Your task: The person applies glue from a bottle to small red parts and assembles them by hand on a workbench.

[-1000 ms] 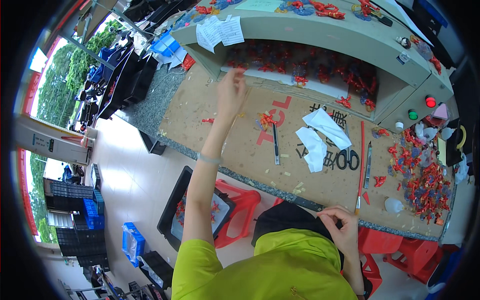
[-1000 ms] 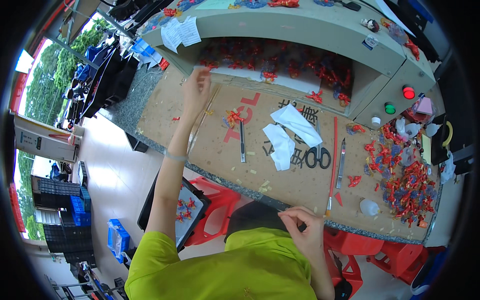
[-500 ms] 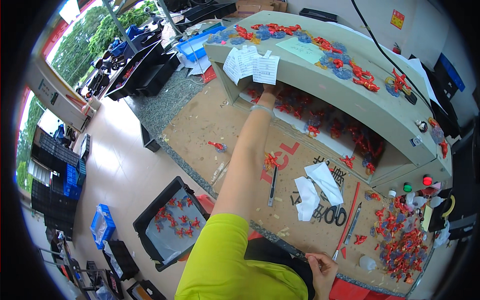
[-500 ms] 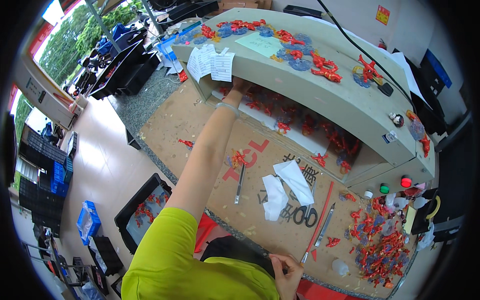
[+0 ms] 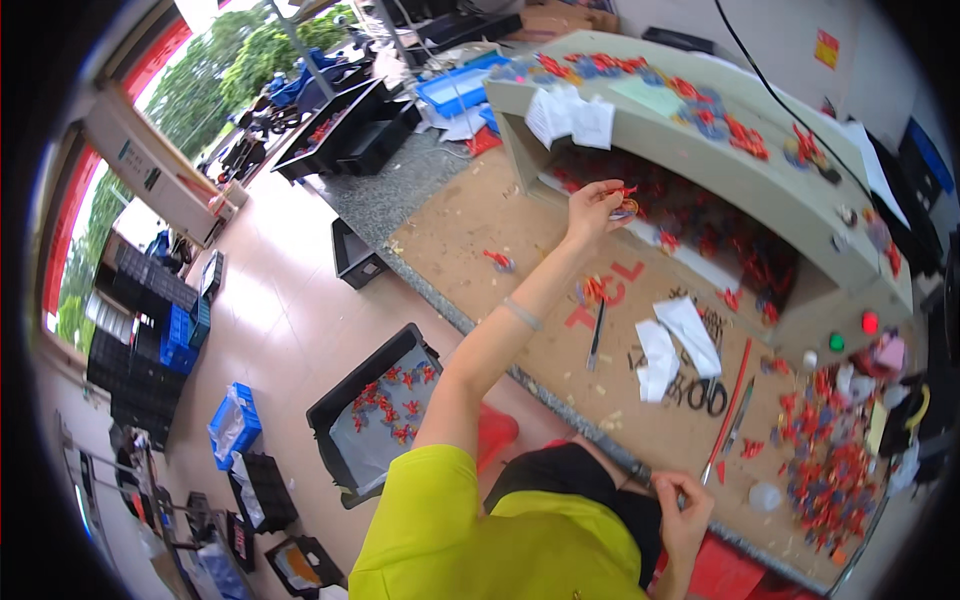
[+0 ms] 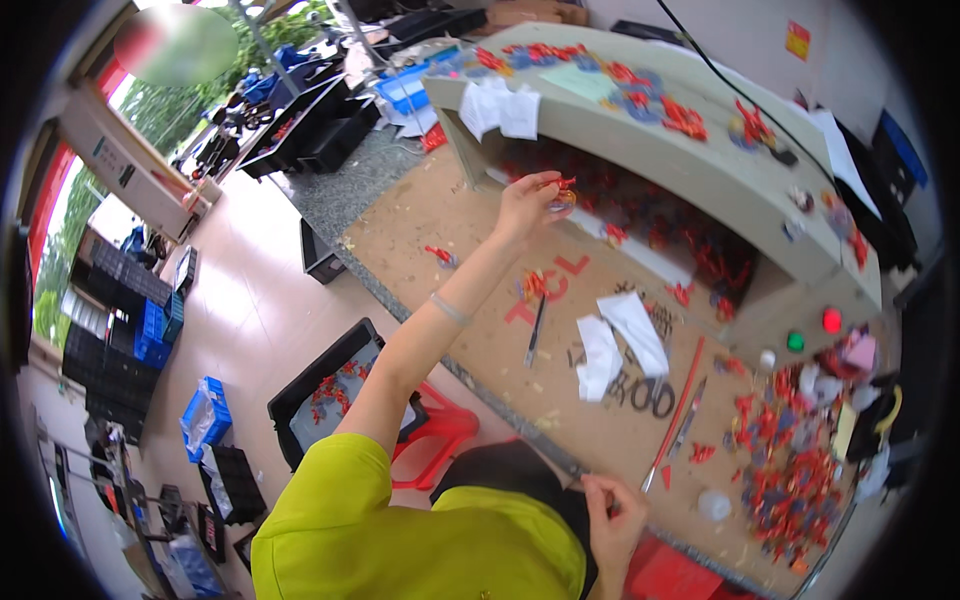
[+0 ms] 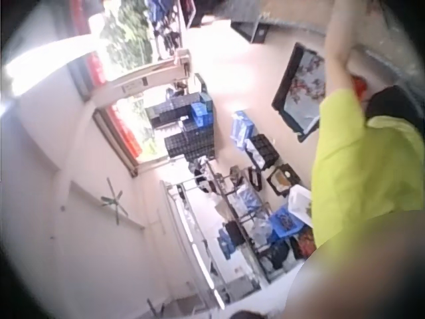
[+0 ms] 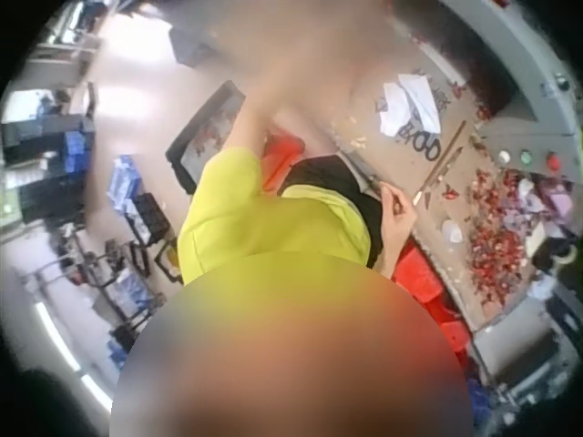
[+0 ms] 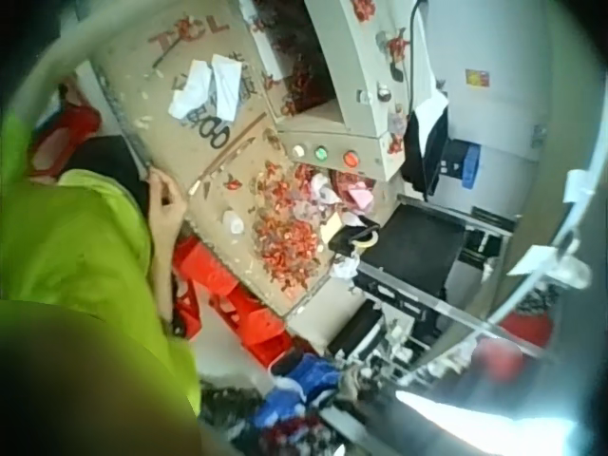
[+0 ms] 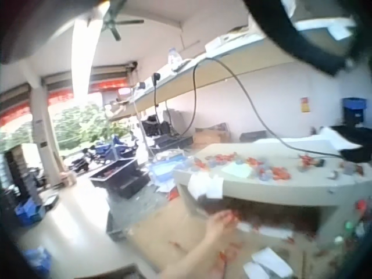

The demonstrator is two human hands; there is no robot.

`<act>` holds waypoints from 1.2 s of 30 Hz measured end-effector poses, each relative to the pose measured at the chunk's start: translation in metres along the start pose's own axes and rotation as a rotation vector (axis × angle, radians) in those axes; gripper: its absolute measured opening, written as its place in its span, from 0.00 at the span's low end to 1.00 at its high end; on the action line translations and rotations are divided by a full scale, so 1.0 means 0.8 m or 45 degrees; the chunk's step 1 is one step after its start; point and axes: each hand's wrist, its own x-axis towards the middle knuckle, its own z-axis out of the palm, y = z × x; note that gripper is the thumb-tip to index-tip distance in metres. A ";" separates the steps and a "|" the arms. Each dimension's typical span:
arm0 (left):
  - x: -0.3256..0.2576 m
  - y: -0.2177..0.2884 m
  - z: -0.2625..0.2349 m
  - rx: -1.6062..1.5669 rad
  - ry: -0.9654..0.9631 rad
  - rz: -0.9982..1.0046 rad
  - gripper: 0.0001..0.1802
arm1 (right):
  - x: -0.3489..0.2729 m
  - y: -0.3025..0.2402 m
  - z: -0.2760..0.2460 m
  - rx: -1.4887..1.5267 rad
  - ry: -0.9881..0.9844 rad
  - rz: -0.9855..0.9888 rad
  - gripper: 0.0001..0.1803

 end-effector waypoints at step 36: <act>-0.407 -0.065 0.096 0.082 -0.699 -0.433 0.23 | 0.024 0.012 -0.039 0.674 -0.105 0.318 0.09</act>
